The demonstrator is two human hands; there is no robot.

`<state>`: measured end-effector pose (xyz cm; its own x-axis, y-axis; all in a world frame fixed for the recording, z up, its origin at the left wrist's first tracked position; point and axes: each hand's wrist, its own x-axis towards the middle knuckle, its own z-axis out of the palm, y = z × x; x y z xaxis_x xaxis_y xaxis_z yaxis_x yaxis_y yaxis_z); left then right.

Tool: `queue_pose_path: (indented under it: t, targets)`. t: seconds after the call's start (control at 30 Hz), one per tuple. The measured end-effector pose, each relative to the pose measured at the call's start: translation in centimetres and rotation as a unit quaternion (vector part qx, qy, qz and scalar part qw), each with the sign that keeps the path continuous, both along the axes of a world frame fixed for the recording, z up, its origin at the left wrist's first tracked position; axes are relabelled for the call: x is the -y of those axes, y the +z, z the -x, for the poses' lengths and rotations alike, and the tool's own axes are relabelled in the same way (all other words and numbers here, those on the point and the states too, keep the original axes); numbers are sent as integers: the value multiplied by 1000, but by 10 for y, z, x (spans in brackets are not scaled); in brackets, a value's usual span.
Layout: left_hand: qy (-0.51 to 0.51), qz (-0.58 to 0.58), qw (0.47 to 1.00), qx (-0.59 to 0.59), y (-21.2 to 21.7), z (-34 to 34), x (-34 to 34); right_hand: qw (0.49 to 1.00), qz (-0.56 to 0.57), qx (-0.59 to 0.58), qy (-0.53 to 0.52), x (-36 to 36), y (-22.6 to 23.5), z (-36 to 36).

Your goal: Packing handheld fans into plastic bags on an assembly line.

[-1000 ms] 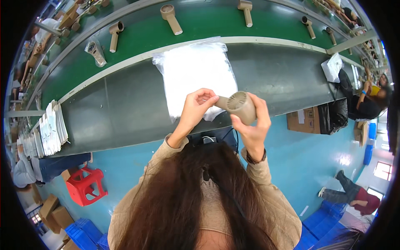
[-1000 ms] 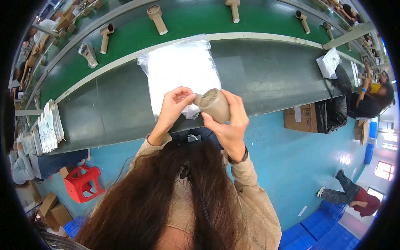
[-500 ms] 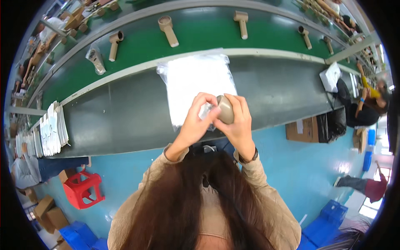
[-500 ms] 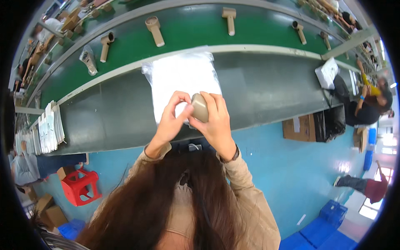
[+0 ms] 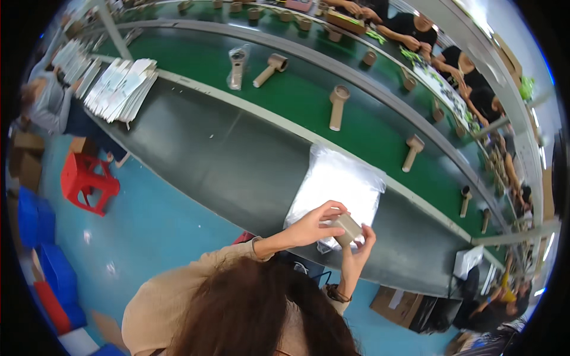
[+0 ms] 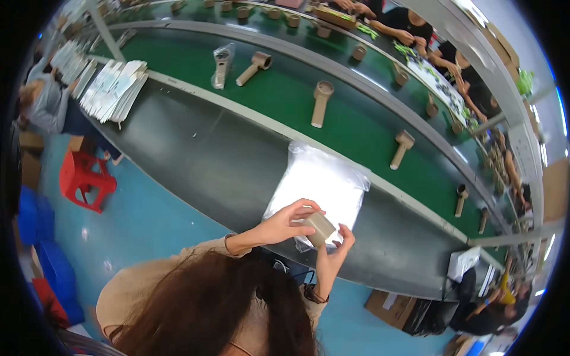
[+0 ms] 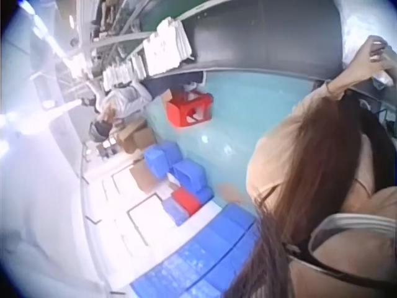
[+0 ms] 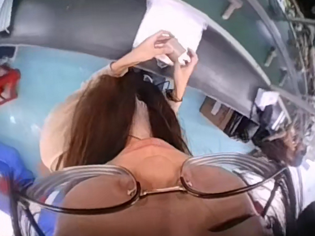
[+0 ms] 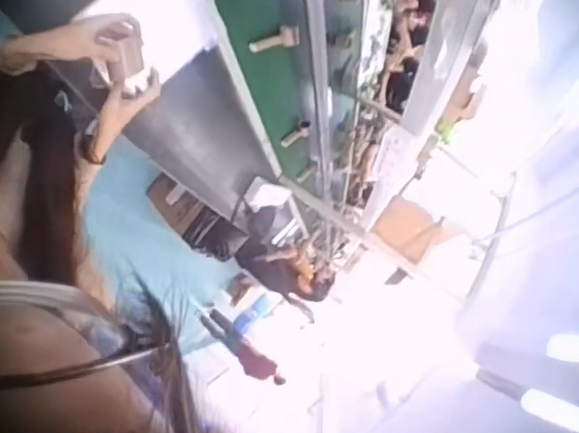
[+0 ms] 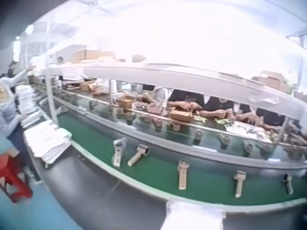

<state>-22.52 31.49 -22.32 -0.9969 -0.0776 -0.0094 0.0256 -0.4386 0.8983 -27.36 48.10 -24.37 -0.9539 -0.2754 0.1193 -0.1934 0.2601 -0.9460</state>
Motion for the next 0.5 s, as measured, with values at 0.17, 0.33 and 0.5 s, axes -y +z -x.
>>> queue_pose_path:
  t: [0.17,0.33,0.5]
  targets:
    - [-14,-6,1000,-25,5,0,9,987,120,100,31,8,5,2]
    - [-21,-5,999,-40,11,-1,24,960,219,175,20,17,16,9]
    - [-71,6,995,-68,27,2,25,991,125,49,-7,18,31,13]
